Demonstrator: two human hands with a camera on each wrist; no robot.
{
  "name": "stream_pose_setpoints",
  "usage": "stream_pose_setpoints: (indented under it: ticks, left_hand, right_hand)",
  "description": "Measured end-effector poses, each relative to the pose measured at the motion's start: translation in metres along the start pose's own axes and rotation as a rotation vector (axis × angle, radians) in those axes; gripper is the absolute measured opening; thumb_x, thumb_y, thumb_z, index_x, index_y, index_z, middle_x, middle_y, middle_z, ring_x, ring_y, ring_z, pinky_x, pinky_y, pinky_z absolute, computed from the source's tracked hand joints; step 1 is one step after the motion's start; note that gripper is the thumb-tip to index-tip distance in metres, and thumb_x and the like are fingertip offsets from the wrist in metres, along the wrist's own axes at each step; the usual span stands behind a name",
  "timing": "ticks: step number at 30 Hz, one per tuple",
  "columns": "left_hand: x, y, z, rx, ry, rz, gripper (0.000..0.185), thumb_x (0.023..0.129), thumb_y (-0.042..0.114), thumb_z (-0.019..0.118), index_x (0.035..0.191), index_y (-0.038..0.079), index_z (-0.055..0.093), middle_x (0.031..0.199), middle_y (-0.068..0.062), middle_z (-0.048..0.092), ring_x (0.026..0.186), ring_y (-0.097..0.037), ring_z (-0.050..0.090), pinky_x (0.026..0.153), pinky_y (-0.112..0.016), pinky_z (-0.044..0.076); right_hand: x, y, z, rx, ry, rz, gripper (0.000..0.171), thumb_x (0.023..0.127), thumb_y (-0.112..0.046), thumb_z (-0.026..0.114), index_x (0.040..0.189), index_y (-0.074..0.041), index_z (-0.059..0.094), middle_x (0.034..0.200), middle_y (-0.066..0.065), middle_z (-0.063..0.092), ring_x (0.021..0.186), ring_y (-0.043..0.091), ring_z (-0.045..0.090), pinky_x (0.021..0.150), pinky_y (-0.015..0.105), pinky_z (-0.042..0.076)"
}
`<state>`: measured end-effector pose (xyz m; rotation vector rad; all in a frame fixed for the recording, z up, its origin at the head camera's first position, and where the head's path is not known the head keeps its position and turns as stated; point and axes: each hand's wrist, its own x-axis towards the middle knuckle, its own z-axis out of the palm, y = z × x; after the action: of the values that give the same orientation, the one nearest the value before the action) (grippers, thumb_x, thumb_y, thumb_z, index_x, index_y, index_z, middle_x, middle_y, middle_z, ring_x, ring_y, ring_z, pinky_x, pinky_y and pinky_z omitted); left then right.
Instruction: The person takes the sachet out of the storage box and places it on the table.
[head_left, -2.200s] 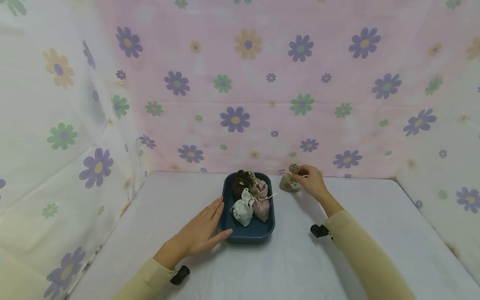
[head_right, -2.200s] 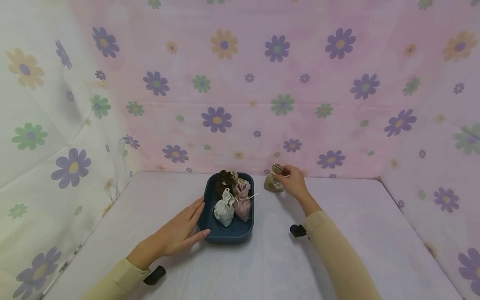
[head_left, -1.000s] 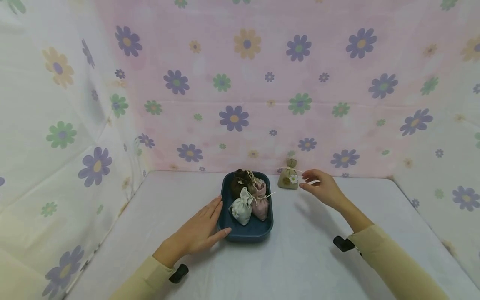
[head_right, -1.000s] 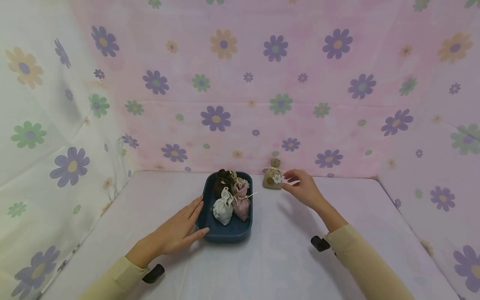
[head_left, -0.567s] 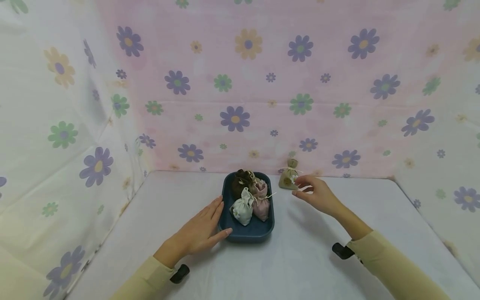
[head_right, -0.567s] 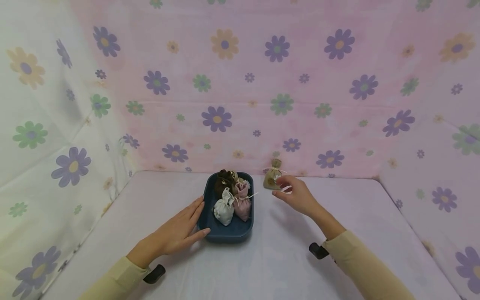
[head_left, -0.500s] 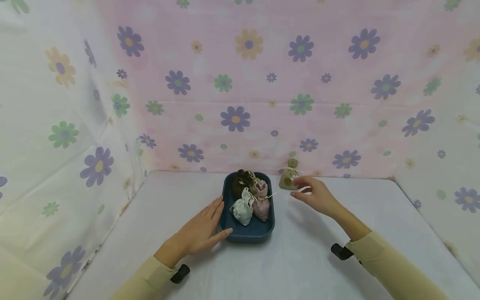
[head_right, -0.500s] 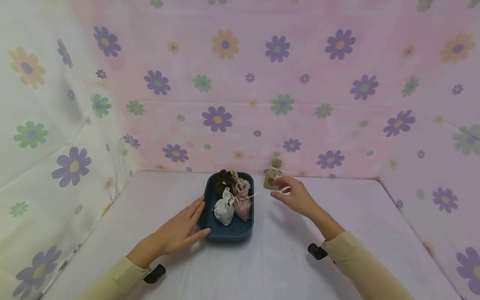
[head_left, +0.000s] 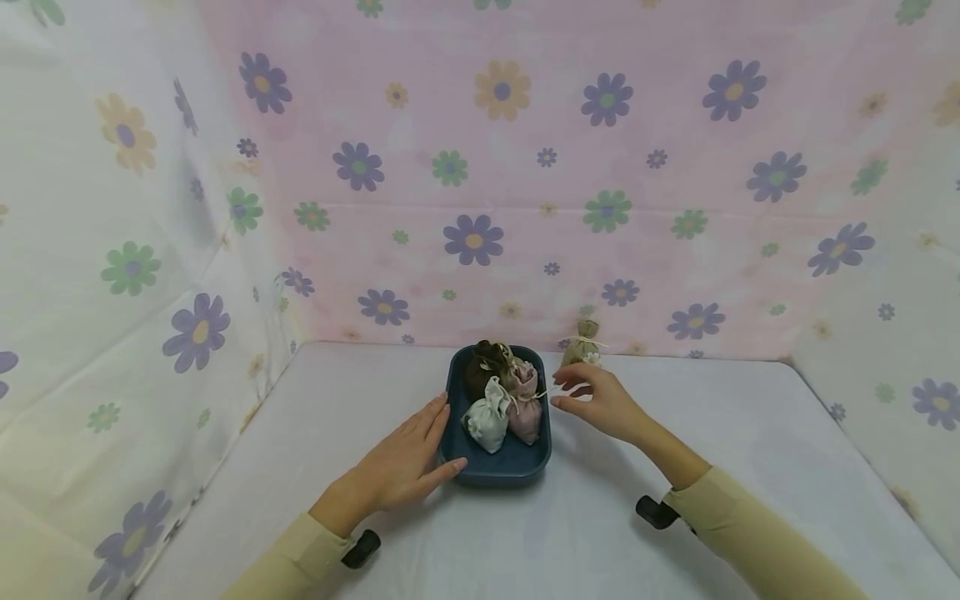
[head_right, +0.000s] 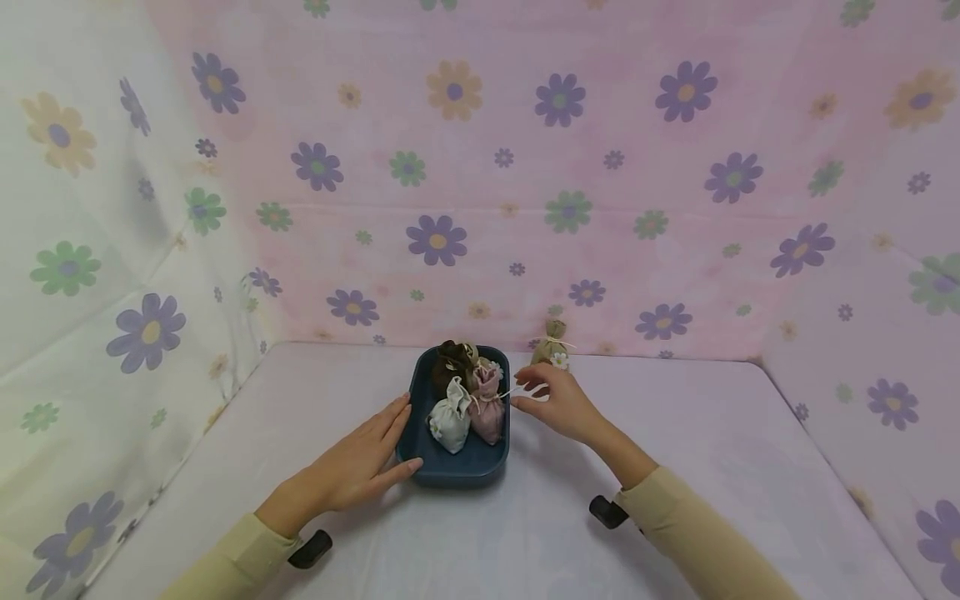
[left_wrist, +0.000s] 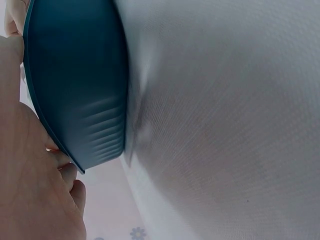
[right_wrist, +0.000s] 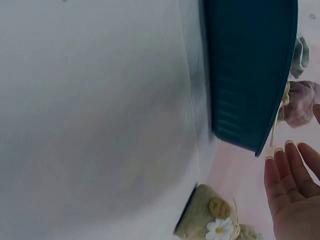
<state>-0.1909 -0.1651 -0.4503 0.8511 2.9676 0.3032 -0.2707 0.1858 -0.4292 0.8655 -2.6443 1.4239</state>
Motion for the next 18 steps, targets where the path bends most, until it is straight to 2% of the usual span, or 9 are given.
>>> stream_pose_setpoints:
  ticks: [5,12,18]
  left_hand:
    - [0.000,0.002,-0.003,-0.003,-0.005,0.001,0.097,0.102,0.073,0.024,0.162,-0.002,0.014,0.172,-0.014,0.003,0.158,-0.024,0.005,0.126,-0.043,0.017]
    - [0.000,0.002,-0.003,-0.003,0.009,0.005,0.096,0.102,0.073,0.025,0.162,-0.001,0.015,0.172,-0.014,0.004,0.158,-0.025,0.006,0.126,-0.043,0.018]
    - [0.000,0.002,-0.003,-0.008,0.019,0.010,0.096,0.102,0.073,0.026,0.162,-0.002,0.016,0.172,-0.015,0.005,0.158,-0.024,0.007,0.126,-0.043,0.019]
  right_hand:
    - [0.006,-0.002,0.010,0.009,-0.016,-0.009,0.038,0.094,-0.012,0.076,0.125,0.005,0.065,0.120,0.021,0.067,0.107,0.037,0.066,0.094,0.053,0.055]
    - [0.014,-0.007,0.023,-0.028,0.016,-0.021,0.034,0.092,-0.010,0.076,0.121,0.005,0.067,0.115,0.020,0.069,0.101,0.036,0.066,0.090,0.053,0.056]
    - [0.020,-0.009,0.032,-0.081,0.038,0.013,0.035,0.089,-0.016,0.081,0.118,0.001,0.071,0.107,0.010,0.072,0.094,0.024,0.066,0.082,0.043,0.057]
